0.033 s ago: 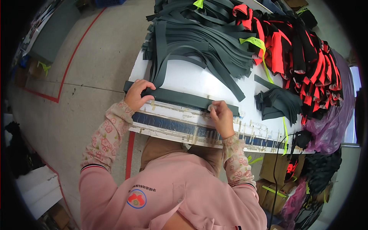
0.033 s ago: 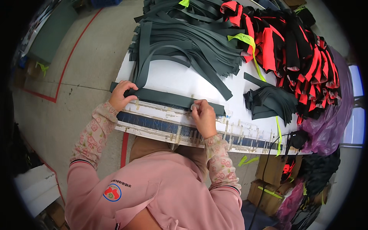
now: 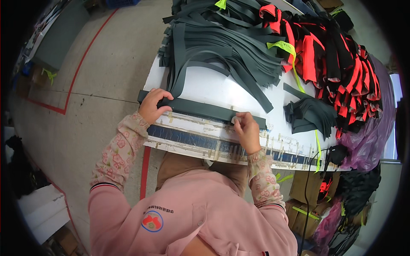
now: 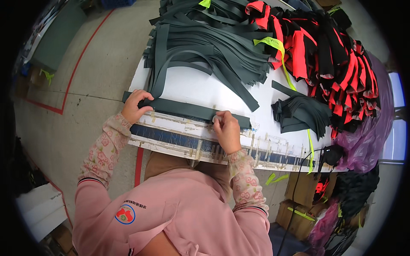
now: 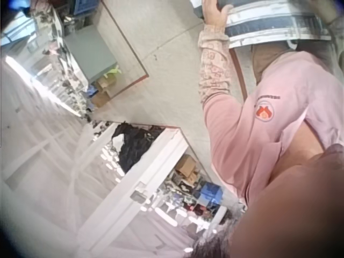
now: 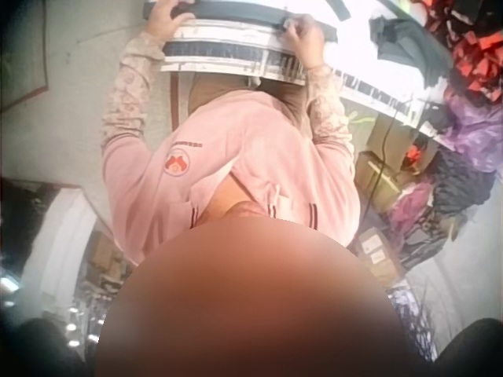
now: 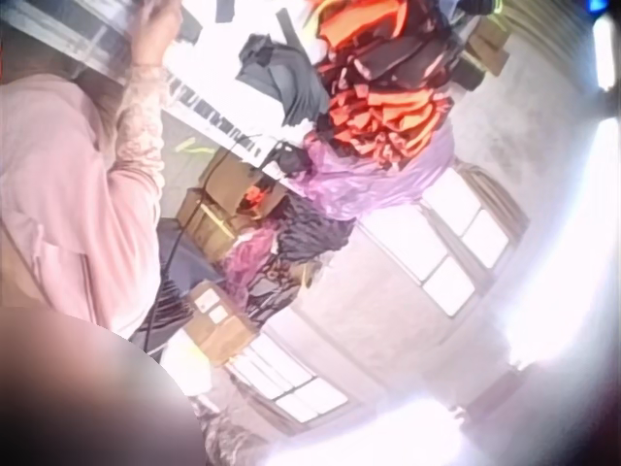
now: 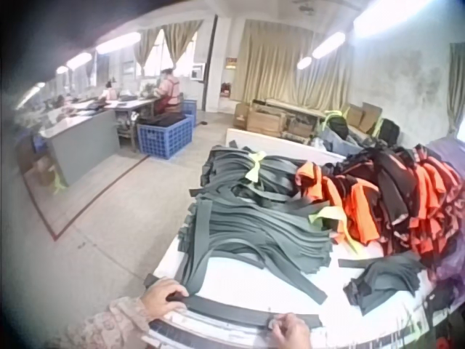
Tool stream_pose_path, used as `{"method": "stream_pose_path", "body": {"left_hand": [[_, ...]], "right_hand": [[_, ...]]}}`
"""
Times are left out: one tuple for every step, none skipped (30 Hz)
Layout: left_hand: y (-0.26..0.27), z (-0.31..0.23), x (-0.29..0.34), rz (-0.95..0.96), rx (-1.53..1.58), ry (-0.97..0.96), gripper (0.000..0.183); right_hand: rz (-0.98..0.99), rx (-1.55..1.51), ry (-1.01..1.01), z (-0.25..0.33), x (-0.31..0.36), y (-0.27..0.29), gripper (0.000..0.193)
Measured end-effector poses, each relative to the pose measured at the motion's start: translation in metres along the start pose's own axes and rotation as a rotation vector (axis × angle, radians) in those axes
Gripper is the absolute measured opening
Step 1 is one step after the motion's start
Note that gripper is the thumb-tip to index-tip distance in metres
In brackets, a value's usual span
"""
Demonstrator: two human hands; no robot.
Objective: Organizing and stacking bundles of grey and red material strips at a factory workbench.
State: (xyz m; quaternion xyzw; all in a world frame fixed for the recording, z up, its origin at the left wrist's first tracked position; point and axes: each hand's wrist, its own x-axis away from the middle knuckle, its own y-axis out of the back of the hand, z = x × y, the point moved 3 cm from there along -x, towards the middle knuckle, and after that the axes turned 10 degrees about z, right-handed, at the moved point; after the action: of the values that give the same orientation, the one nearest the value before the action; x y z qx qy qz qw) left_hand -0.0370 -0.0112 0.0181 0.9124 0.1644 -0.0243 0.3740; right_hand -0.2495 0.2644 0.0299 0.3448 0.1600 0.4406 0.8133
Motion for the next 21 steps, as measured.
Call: {"method": "stream_pose_path", "body": {"left_hand": [[0.0, 0.0, -0.001, 0.002, -0.001, -0.001, 0.032], [0.0, 0.0, -0.002, 0.003, 0.001, -0.01, 0.031], [0.0, 0.0, -0.002, 0.004, 0.003, -0.019, 0.031], [0.002, 0.001, 0.0, 0.0, -0.001, -0.01, 0.031], [0.003, 0.002, 0.002, -0.007, 0.004, -0.017, 0.03], [0.004, 0.001, 0.003, -0.012, 0.01, -0.03, 0.029], [0.005, 0.001, 0.003, -0.018, 0.006, -0.023, 0.029], [0.005, 0.0, 0.003, -0.011, 0.014, -0.041, 0.026], [0.005, 0.0, 0.002, -0.007, 0.021, -0.06, 0.024], [0.005, 0.002, 0.001, -0.019, 0.014, -0.051, 0.024], [0.003, 0.003, 0.0, -0.037, 0.007, -0.076, 0.022], [0.002, 0.004, 0.001, -0.056, -0.001, -0.093, 0.019], [0.001, -0.001, -0.001, -0.071, 0.002, -0.082, 0.017], [-0.002, -0.001, -0.002, -0.066, 0.06, -0.011, 0.017], [-0.003, 0.002, -0.001, -0.099, 0.044, -0.044, 0.016], [-0.003, 0.004, 0.0, -0.129, 0.028, -0.08, 0.016], [-0.003, 0.007, 0.004, -0.141, 0.018, -0.064, 0.016], [-0.003, 0.007, 0.006, -0.124, -0.021, -0.077, 0.016], [-0.003, 0.006, 0.004, -0.101, -0.056, -0.099, 0.015], [-0.003, 0.005, 0.004, -0.107, -0.057, -0.097, 0.015], [-0.003, 0.002, 0.002, -0.097, -0.039, -0.085, 0.015]], "right_hand": [[-0.002, -0.001, -0.001, -0.003, 0.0, 0.001, 0.015], [0.022, -0.075, -0.051, -0.009, -0.001, 0.0, 0.015], [0.045, -0.148, -0.102, -0.013, -0.001, 0.0, 0.016], [0.054, -0.151, -0.096, 0.001, -0.003, 0.004, 0.016], [-0.021, -0.261, -0.115, 0.014, -0.004, 0.012, 0.016], [-0.1, -0.368, -0.136, 0.023, -0.003, 0.018, 0.016], [-0.055, -0.385, -0.108, 0.023, -0.003, 0.016, 0.019], [-0.045, -0.387, -0.1, 0.026, -0.002, 0.011, 0.019], [0.196, -0.517, -0.102, 0.032, -0.002, -0.001, 0.022], [0.442, -0.64, -0.103, 0.038, -0.002, -0.012, 0.026], [0.717, -0.637, -0.113, 0.041, -0.003, -0.02, 0.037], [0.873, -0.575, -0.182, 0.052, -0.005, -0.021, 0.05], [0.644, -0.462, -0.103, 0.046, -0.014, -0.02, 0.056], [0.415, -0.352, -0.024, 0.042, -0.022, -0.018, 0.062], [0.145, -0.2, 0.028, 0.061, -0.032, -0.009, 0.063], [-0.131, -0.051, 0.078, 0.083, -0.041, 0.001, 0.065], [-0.178, -0.104, 0.129, 0.093, -0.049, -0.003, 0.062], [-0.166, -0.108, 0.141, 0.099, -0.054, -0.015, 0.062], [-0.031, -0.234, 0.145, 0.103, -0.057, -0.033, 0.054], [0.105, -0.36, 0.147, 0.106, -0.059, -0.053, 0.045], [0.158, -0.38, 0.135, 0.099, -0.063, -0.074, 0.035]]}}
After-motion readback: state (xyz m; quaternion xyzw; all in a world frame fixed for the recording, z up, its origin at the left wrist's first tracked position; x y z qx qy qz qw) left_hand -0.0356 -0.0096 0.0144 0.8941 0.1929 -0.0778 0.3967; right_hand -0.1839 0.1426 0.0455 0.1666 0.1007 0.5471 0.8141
